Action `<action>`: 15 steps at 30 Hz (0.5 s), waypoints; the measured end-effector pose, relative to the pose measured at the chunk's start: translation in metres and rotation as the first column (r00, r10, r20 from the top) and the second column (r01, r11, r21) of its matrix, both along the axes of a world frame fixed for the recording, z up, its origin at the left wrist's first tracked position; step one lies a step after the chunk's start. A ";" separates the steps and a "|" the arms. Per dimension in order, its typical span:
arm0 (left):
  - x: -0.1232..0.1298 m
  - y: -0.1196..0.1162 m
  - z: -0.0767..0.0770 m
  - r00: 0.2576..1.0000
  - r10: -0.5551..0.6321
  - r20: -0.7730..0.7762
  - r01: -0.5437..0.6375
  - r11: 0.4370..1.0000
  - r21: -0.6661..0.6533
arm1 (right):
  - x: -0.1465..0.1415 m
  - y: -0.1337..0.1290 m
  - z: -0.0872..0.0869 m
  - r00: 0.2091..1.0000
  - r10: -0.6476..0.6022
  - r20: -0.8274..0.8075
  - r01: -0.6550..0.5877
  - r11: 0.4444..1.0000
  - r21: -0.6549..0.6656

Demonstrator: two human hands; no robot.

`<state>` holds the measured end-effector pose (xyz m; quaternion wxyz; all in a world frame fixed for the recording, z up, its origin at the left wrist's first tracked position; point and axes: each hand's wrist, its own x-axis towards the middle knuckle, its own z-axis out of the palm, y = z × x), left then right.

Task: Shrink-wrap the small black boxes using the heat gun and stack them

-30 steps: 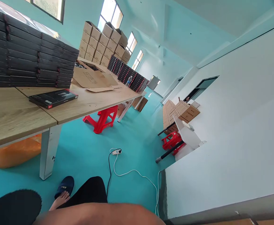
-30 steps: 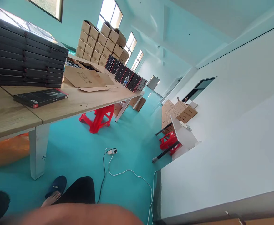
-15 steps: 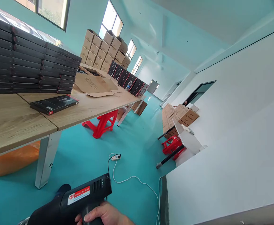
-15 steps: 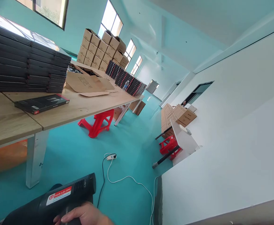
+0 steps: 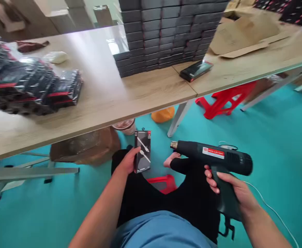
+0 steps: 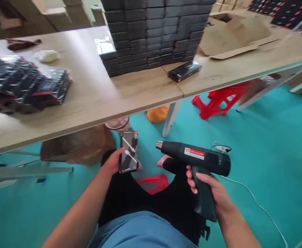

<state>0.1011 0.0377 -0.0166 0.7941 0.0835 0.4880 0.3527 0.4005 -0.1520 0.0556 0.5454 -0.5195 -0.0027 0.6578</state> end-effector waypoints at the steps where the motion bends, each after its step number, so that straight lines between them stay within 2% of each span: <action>1: -0.019 -0.002 0.004 0.998 -0.036 -0.044 0.037 0.999 0.020 | -0.004 0.001 -0.003 0.999 0.054 0.008 -0.054 0.999 0.000; 3: -0.030 -0.003 0.009 0.988 -0.122 -0.099 0.130 0.988 0.081 | -0.016 0.003 0.004 0.983 0.178 0.034 -0.179 0.984 0.026; 6: -0.016 0.000 0.013 0.975 -0.165 -0.150 0.196 0.956 0.220 | -0.031 0.006 0.024 0.947 0.308 0.090 -0.315 0.946 0.072; 10: -0.011 0.004 0.020 0.937 -0.124 -0.328 0.277 0.836 0.474 | -0.032 0.013 0.038 0.944 0.286 0.164 -0.302 0.950 0.078; 15: -0.023 0.011 0.016 0.803 -0.023 -0.595 0.427 0.720 0.548 | -0.028 0.014 0.046 0.945 0.271 0.182 -0.279 0.960 0.018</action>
